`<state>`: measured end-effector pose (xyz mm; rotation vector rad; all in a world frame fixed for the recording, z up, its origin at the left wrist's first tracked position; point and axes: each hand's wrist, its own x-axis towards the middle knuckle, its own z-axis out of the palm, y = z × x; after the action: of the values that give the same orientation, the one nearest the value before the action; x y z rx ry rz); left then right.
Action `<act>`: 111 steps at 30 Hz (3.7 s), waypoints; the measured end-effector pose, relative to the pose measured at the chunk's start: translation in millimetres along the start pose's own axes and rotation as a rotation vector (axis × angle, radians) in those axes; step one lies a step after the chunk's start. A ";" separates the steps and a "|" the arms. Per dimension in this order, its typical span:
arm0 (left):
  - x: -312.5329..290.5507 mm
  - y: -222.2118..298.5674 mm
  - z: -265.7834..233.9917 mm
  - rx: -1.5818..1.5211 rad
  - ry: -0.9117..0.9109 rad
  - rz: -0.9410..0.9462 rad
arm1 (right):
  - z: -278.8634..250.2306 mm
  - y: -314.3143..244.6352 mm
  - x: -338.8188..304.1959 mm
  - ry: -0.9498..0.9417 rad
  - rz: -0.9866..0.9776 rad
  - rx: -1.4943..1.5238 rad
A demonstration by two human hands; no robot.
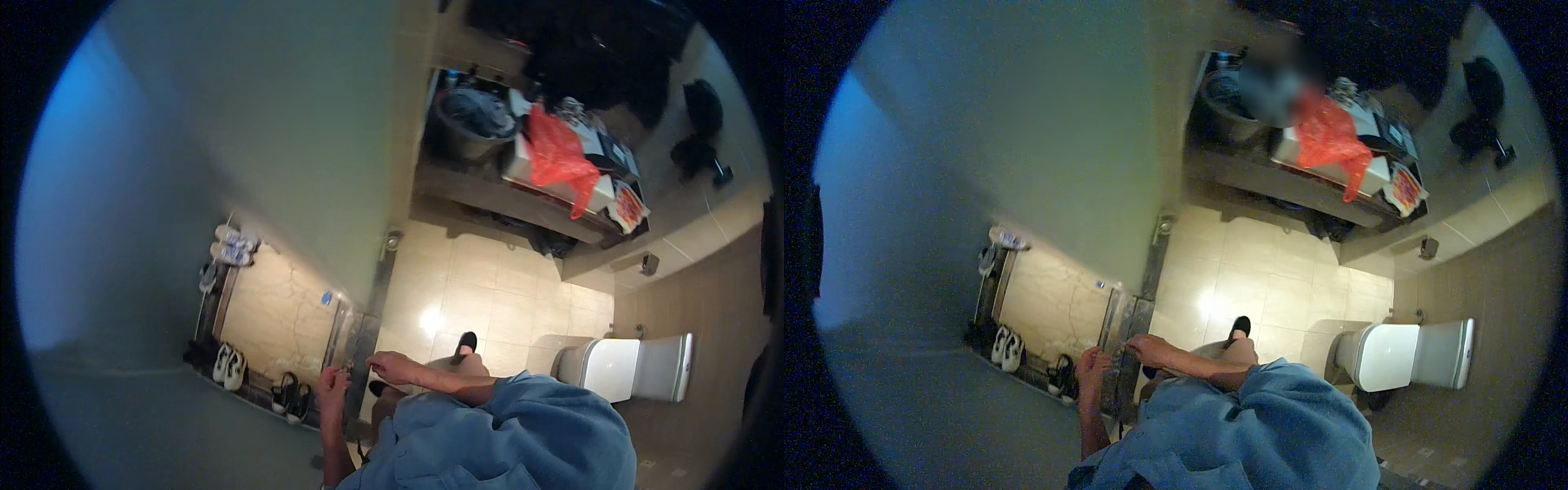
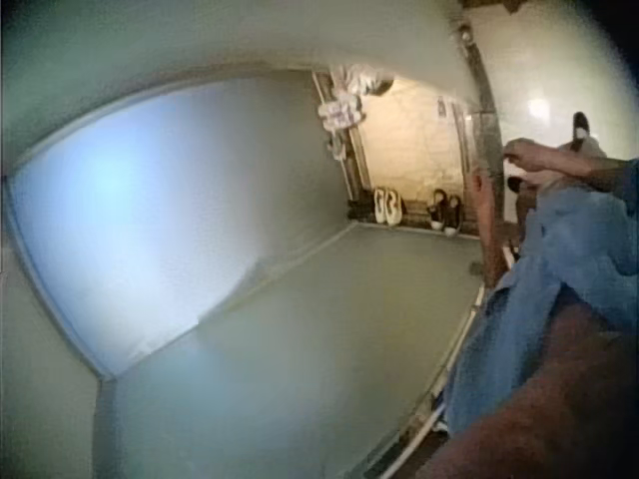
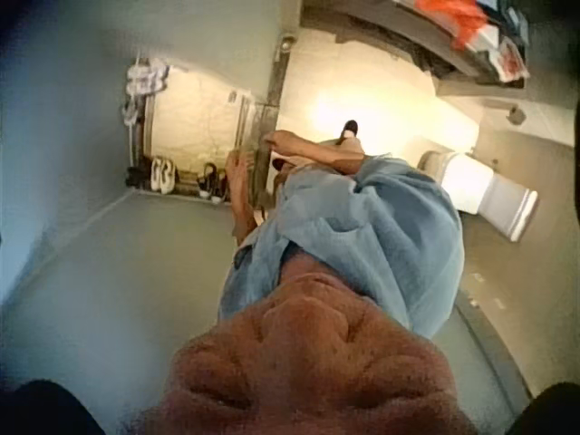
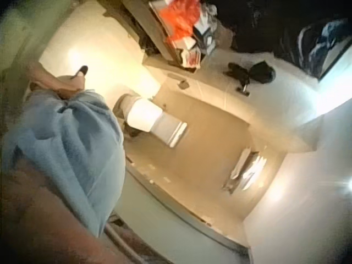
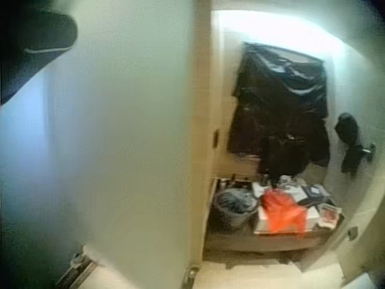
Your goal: The person washes a red plastic bag in a bathroom sink using running water. They rinse the bag repeatedly, wring it out, and place it back in the sink. The person also briefly handles a pair of shoes and a small cloth.
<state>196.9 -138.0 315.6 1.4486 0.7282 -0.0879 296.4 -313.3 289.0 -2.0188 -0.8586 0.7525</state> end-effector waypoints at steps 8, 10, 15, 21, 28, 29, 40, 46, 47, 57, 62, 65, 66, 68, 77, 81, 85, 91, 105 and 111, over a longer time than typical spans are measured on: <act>41.5 40.7 214.5 0.054 -0.408 0.063 | -179.6 89.8 -113.5 0.316 0.179 0.066; 45.1 53.9 280.9 0.096 -0.517 0.065 | -224.8 114.9 -151.6 0.463 0.267 0.089; 43.2 73.5 393.4 0.226 -0.712 0.151 | -310.6 168.9 -219.4 0.681 0.377 0.146; 72.7 91.4 447.3 0.189 -0.752 0.176 | -379.9 200.8 -258.8 1.032 0.369 0.326; 106.7 156.9 515.0 0.231 -0.619 0.210 | -500.7 170.7 -261.1 1.283 0.293 -0.246; 118.3 157.3 523.1 0.197 -0.580 0.227 | -518.1 170.0 -259.0 1.282 0.260 -0.412; 209.5 252.5 609.3 -0.166 -0.538 0.086 | -646.6 229.8 -177.2 0.933 0.181 -0.114; 242.1 303.8 681.0 -0.116 -0.742 0.275 | -692.3 319.7 -217.1 1.580 0.418 0.058; 243.8 312.7 695.7 -0.075 -0.765 0.345 | -701.6 323.5 -223.8 1.627 0.505 0.055; 274.7 355.0 698.1 0.686 -0.391 0.827 | -741.0 405.8 -258.7 1.735 0.369 0.689; 296.5 377.5 703.8 0.855 -0.202 1.087 | -745.8 422.1 -262.5 1.618 0.310 0.844; 321.0 370.3 713.4 1.082 -0.215 1.122 | -754.2 407.4 -256.2 1.483 0.274 0.948; 324.6 367.4 718.3 1.199 -0.209 1.137 | -758.4 398.9 -256.3 1.431 0.279 0.964; 340.8 354.7 725.2 1.410 -0.239 1.123 | -764.4 393.3 -258.2 1.331 0.282 0.985; 350.3 363.7 749.4 1.633 -0.425 0.971 | -765.0 379.8 -252.0 1.104 0.137 0.889; 341.8 360.0 749.1 1.554 -0.416 1.017 | -762.4 378.7 -233.5 1.030 0.043 0.901; 309.8 379.3 755.0 1.479 -0.430 1.022 | -761.0 387.3 -221.9 1.073 0.056 0.767; 245.6 430.7 740.9 1.474 -0.201 0.987 | -779.9 397.2 -219.1 1.278 0.158 0.571; 124.9 383.7 621.5 -0.296 0.098 0.065 | -793.5 401.2 -182.6 1.015 0.102 0.605; 89.5 321.4 588.5 -0.675 0.004 -0.017 | -832.2 373.7 -220.2 1.206 0.144 0.337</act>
<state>653.6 -593.4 519.9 0.7978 0.6853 0.1393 900.1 -1016.0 439.0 -1.7754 0.1195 -0.2974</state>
